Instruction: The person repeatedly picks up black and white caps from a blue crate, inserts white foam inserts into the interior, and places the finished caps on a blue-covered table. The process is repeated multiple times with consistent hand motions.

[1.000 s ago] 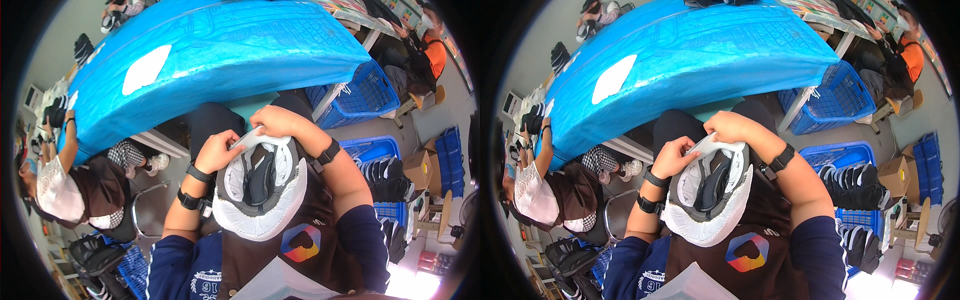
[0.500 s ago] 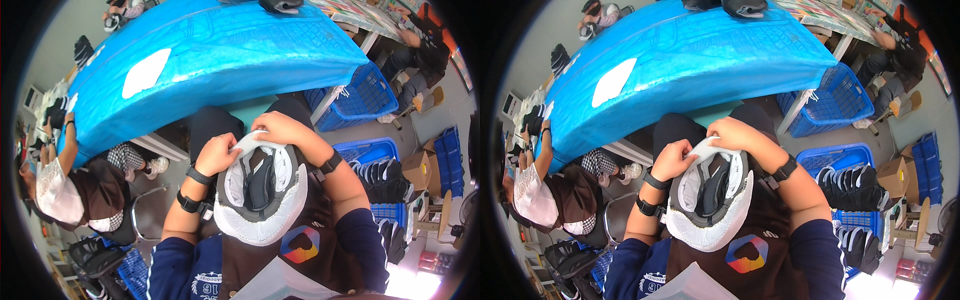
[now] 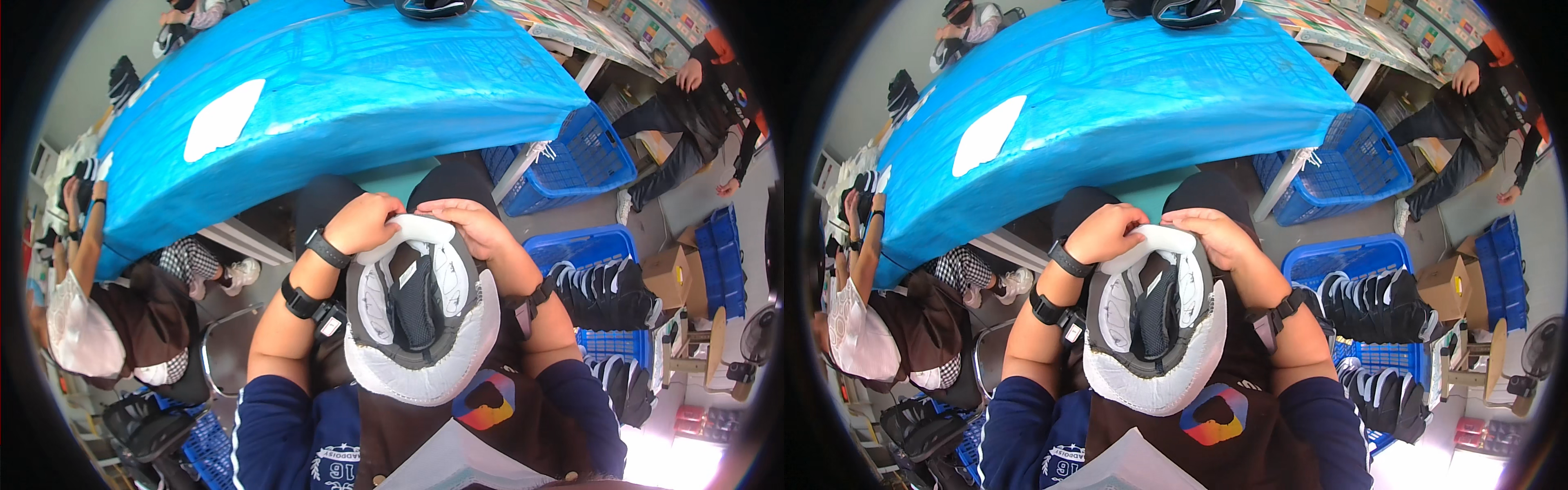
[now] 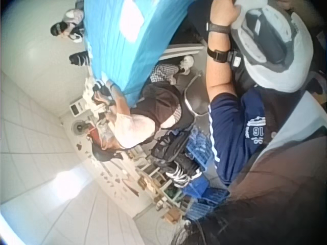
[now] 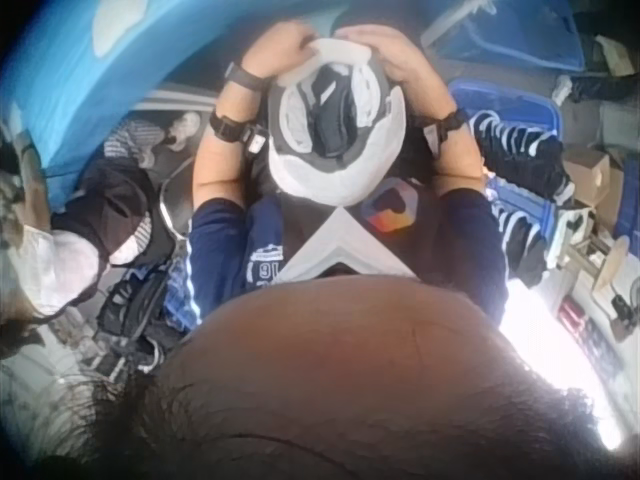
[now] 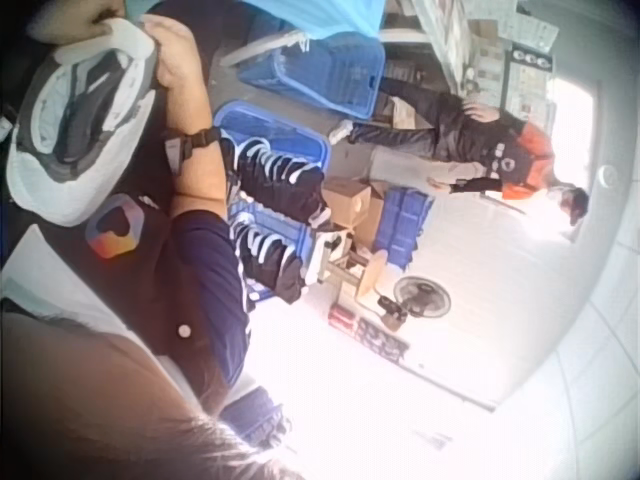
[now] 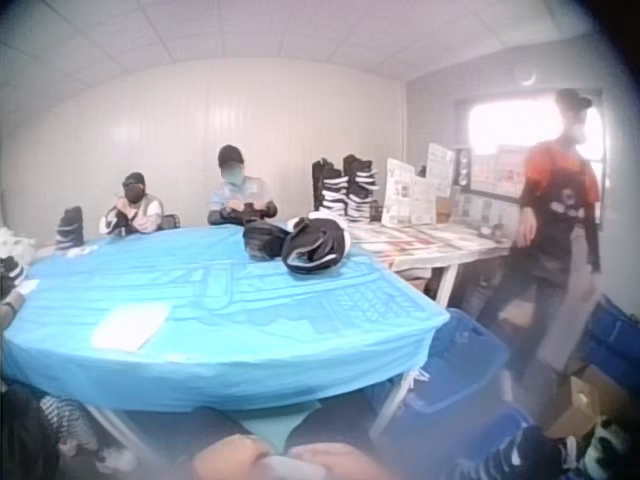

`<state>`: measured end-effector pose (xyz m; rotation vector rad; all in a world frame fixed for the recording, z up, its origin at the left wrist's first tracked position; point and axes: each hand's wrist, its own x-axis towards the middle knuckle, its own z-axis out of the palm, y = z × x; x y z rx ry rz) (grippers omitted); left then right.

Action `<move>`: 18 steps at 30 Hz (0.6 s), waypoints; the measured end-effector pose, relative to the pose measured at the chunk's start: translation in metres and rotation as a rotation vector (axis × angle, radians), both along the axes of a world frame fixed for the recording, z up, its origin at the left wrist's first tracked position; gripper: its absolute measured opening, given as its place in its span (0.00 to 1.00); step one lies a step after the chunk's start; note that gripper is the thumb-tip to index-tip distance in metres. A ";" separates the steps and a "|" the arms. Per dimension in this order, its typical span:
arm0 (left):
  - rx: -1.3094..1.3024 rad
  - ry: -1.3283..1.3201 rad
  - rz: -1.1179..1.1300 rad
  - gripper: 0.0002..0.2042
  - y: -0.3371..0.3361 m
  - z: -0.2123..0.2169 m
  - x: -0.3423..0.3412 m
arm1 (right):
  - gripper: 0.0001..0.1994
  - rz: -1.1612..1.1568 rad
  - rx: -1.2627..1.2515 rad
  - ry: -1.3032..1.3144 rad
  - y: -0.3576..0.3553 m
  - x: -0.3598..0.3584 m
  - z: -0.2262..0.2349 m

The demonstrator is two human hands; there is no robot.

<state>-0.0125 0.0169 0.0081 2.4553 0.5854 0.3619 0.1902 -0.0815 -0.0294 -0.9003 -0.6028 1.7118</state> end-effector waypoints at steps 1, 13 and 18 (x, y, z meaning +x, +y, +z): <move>-0.008 -0.002 0.004 0.08 -0.001 0.000 -0.001 | 0.15 0.028 -0.014 -0.006 -0.001 0.000 0.001; -0.044 0.028 -0.045 0.08 0.000 -0.003 -0.003 | 0.25 0.294 0.045 -0.244 0.002 0.001 -0.002; -0.017 0.050 -0.010 0.08 0.000 -0.005 0.000 | 0.21 0.222 0.032 -0.308 -0.003 -0.001 -0.002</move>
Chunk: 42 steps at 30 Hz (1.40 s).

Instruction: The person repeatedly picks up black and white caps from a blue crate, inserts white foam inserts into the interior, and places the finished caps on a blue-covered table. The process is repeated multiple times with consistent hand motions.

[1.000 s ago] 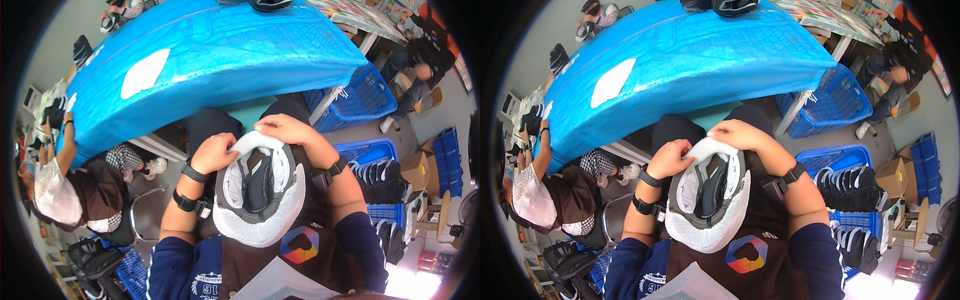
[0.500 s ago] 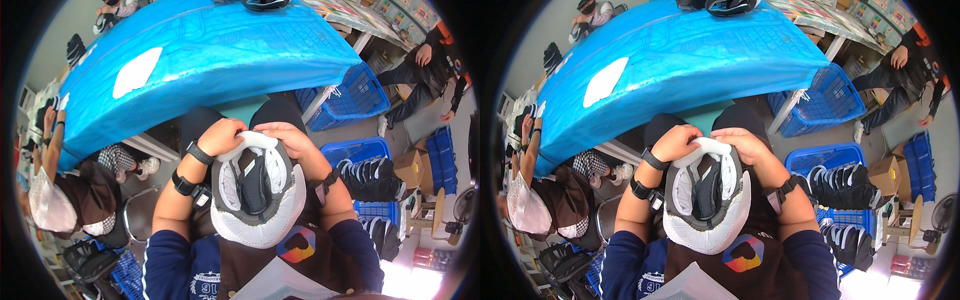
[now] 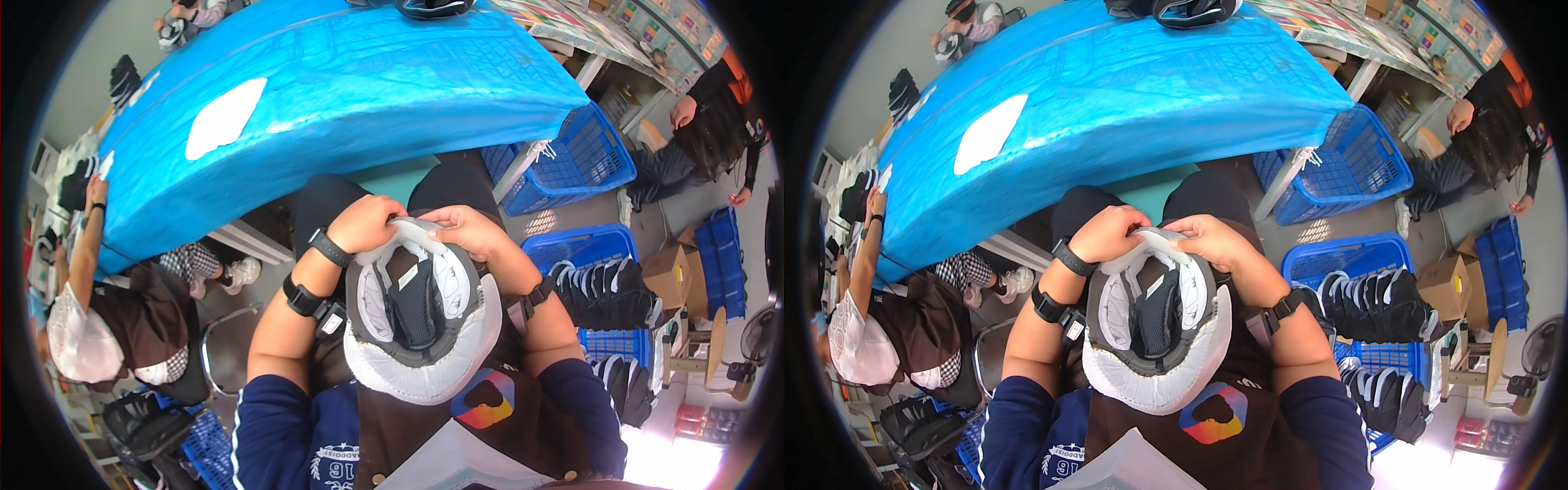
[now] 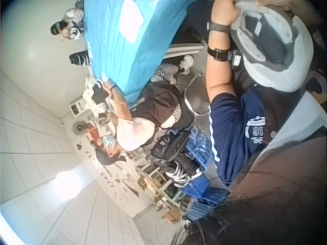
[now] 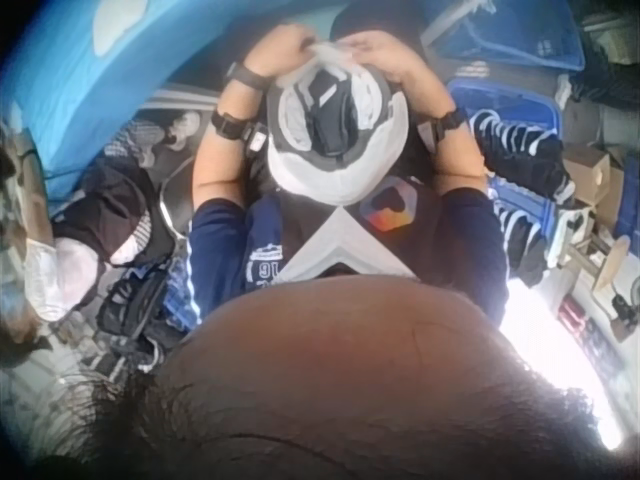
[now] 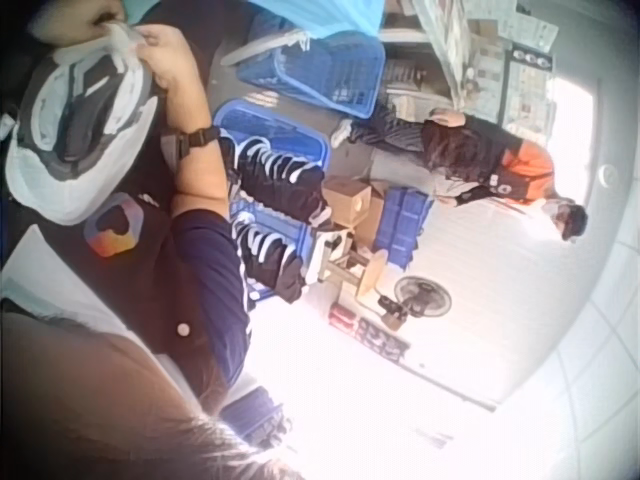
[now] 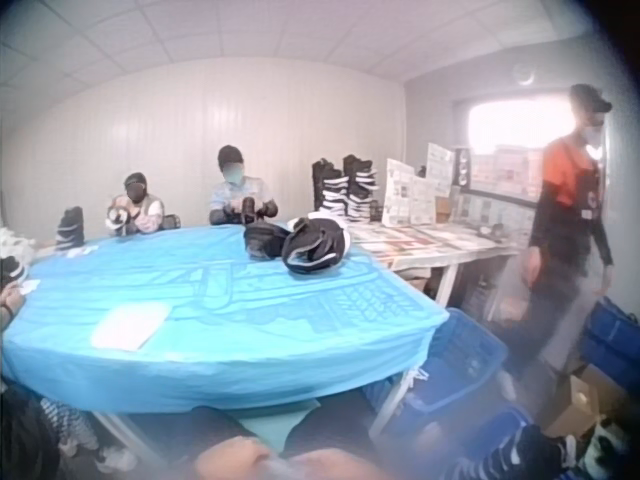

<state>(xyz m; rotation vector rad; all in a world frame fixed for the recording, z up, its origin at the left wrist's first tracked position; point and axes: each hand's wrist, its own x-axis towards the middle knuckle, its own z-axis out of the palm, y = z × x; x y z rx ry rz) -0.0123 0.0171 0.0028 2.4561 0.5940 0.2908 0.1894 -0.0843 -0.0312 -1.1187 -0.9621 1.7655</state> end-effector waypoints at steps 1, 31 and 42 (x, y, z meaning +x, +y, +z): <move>-0.011 0.006 0.021 0.07 0.000 -0.001 0.001 | 0.20 -0.025 -0.005 -0.001 -0.001 -0.001 0.001; 0.057 -0.084 -0.173 0.09 0.006 -0.009 0.014 | 0.14 -0.185 0.213 -0.497 -0.022 -0.010 0.020; 0.223 -0.026 -0.229 0.07 -0.004 -0.002 0.026 | 0.16 -0.108 0.386 -0.839 -0.033 -0.007 0.032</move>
